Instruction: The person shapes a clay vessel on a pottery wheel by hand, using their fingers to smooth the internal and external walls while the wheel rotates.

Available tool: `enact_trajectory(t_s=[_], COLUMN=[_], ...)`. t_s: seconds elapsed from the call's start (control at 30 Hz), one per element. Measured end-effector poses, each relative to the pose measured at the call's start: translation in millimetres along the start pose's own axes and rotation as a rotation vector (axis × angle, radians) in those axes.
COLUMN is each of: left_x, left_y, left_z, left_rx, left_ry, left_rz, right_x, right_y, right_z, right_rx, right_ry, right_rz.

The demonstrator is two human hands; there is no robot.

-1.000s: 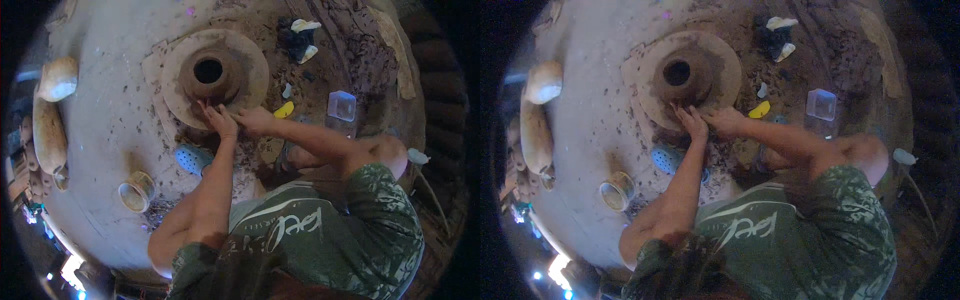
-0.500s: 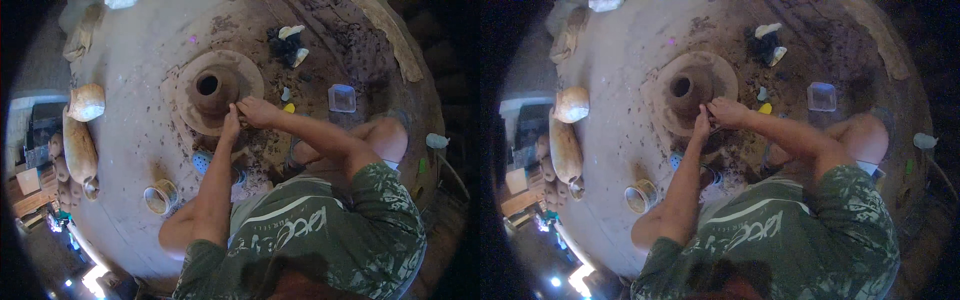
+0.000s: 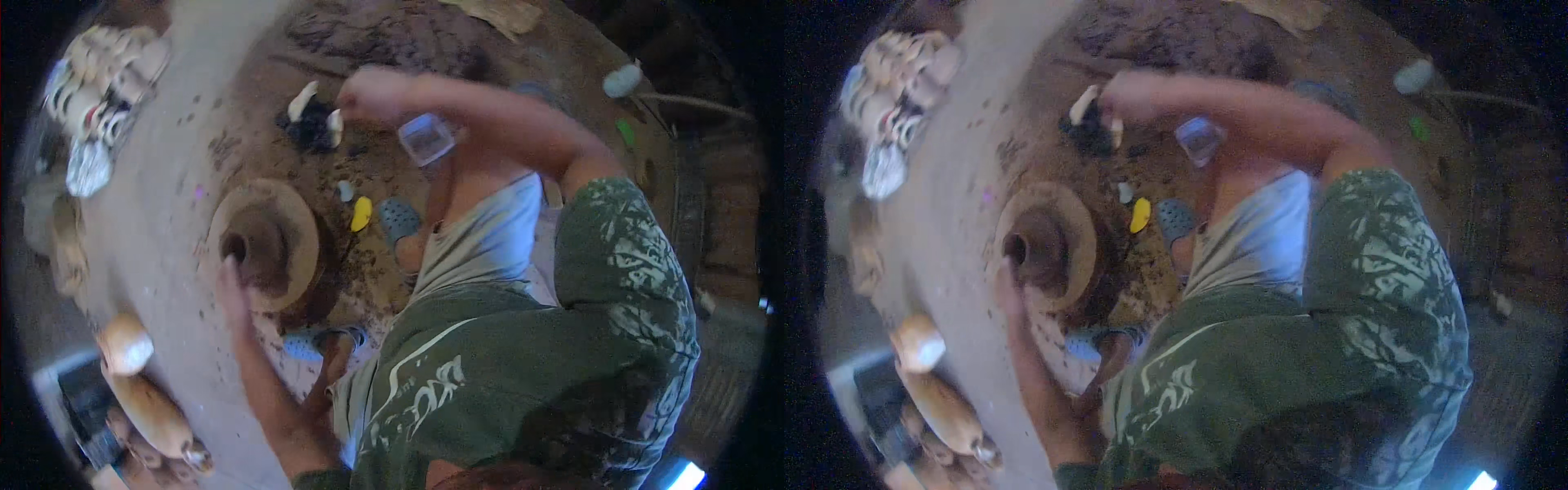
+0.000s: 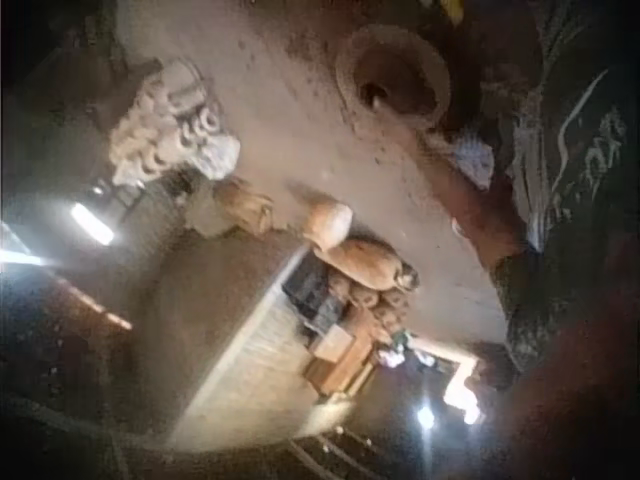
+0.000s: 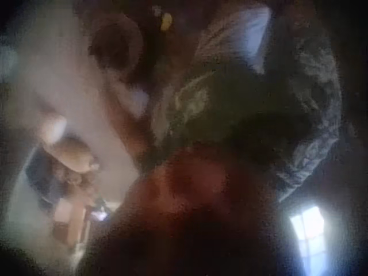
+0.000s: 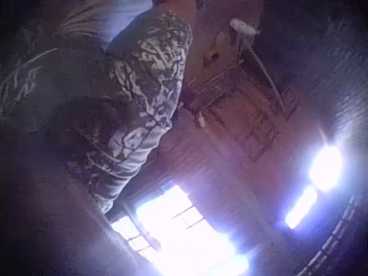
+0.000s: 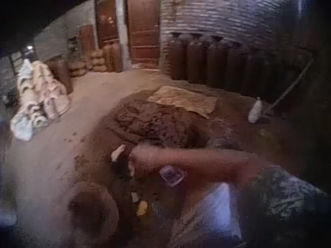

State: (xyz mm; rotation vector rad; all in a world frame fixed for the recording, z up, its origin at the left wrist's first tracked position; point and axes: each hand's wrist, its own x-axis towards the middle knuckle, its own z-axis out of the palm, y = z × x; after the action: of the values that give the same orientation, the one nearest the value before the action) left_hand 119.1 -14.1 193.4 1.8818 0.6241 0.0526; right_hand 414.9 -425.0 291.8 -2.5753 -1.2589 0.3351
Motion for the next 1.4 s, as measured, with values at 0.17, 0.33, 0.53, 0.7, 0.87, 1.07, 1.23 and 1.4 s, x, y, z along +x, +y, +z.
enact_trajectory(t_s=[0.17,0.33,0.53,0.7,0.87,1.07,1.23,1.4], left_x=[-19,-51,-115,-117,-165,-131,-154,-131], left_y=[-13,-44,-40,-99,-105,-59,63,99], left_z=[-155,-193,-265,-210,-212,-188,-138,-88], left_rx=[0.187,-0.033,0.291,0.109,-0.028,-0.711,-0.259,-0.142], left_ry=[0.150,0.040,0.140,0.149,0.297,0.371,0.341,0.126], left_rz=[0.044,-0.129,-0.289,-0.234,-0.188,-0.180,0.028,0.136], right_x=[-146,-365,-338,-366,-341,-292,-121,-38], right_y=[192,336,276,312,311,361,160,-23], right_z=[-17,95,212,179,200,90,41,-49], right_rx=[-0.345,-0.192,0.001,0.010,-0.063,-0.375,-0.195,-0.252], right_ry=[0.091,-0.262,-0.420,-0.518,-0.514,-0.356,0.073,0.379], right_rz=[0.604,0.899,1.028,1.076,0.852,0.363,0.328,-0.109])
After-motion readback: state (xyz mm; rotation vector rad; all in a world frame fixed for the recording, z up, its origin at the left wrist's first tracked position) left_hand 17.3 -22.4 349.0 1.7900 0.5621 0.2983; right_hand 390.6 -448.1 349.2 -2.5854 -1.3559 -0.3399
